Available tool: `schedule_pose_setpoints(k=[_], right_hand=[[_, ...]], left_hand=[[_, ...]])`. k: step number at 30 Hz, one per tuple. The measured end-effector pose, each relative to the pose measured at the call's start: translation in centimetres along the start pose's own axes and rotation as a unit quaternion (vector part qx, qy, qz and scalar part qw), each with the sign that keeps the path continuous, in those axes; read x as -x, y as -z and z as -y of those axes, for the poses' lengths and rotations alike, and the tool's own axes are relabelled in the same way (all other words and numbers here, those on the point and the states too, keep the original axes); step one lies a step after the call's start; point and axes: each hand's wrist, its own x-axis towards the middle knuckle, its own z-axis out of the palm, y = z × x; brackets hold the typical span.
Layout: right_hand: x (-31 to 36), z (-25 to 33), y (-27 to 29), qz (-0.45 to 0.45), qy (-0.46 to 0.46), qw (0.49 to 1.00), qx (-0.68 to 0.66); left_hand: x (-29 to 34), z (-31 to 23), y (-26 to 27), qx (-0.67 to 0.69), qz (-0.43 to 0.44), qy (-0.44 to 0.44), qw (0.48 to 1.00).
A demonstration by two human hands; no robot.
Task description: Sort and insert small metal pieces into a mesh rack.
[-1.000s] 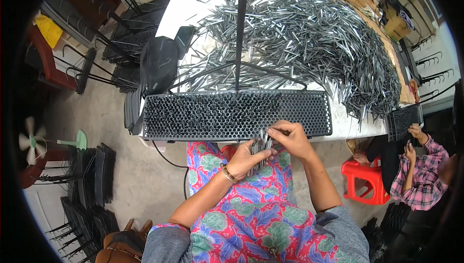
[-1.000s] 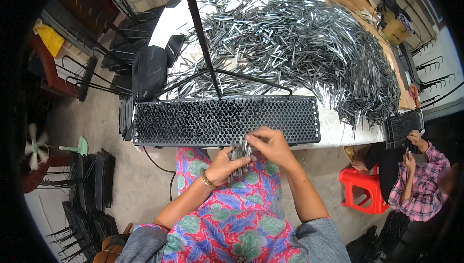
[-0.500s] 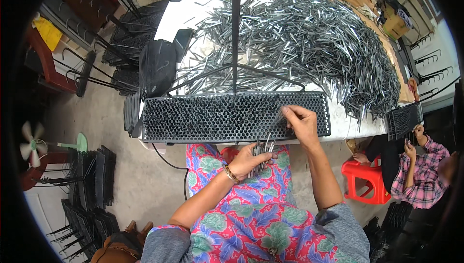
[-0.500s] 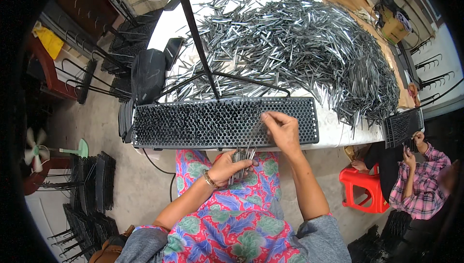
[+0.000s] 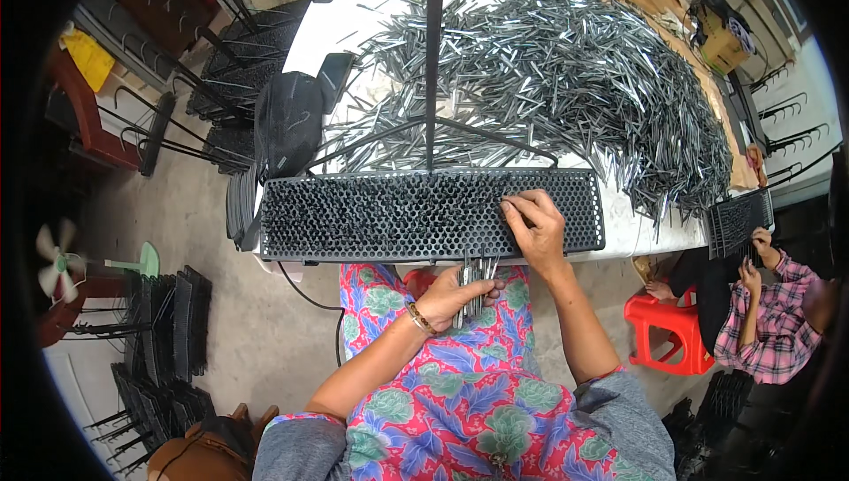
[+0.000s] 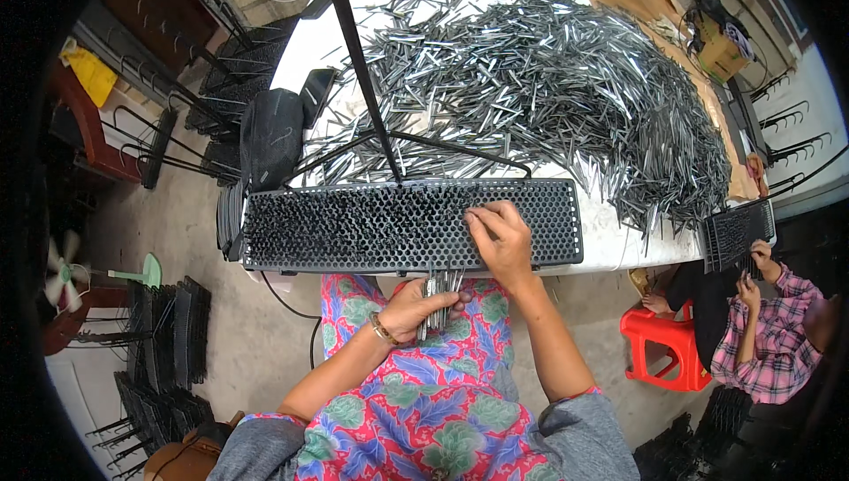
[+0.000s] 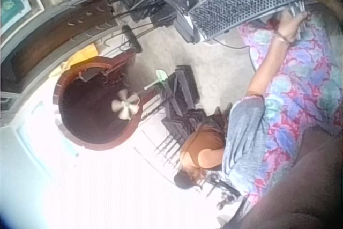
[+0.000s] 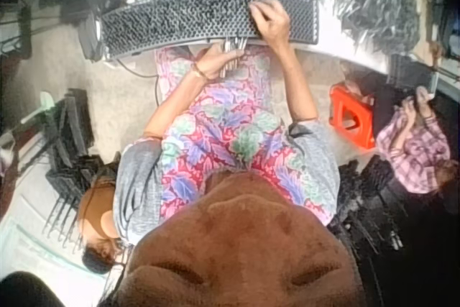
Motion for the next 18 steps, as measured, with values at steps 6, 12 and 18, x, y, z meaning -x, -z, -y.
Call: schedule_pose_setpoints(k=[6,12,18], right_hand=[[0.41,-0.14,-0.16,0.027,0.026,0.999,0.002],[0.28,0.07,-0.09,0.01,-0.004,1.0,0.009],[-0.2,0.35,-0.1,0.038,0.008,0.998,0.04]], left_hand=[[0.07,0.05,0.0,0.021,-0.004,0.001,1.0],[0.28,-0.33,-0.15,0.01,-0.027,0.006,1.0],[0.28,-0.8,-0.62,0.002,-0.036,-0.017,0.999]])
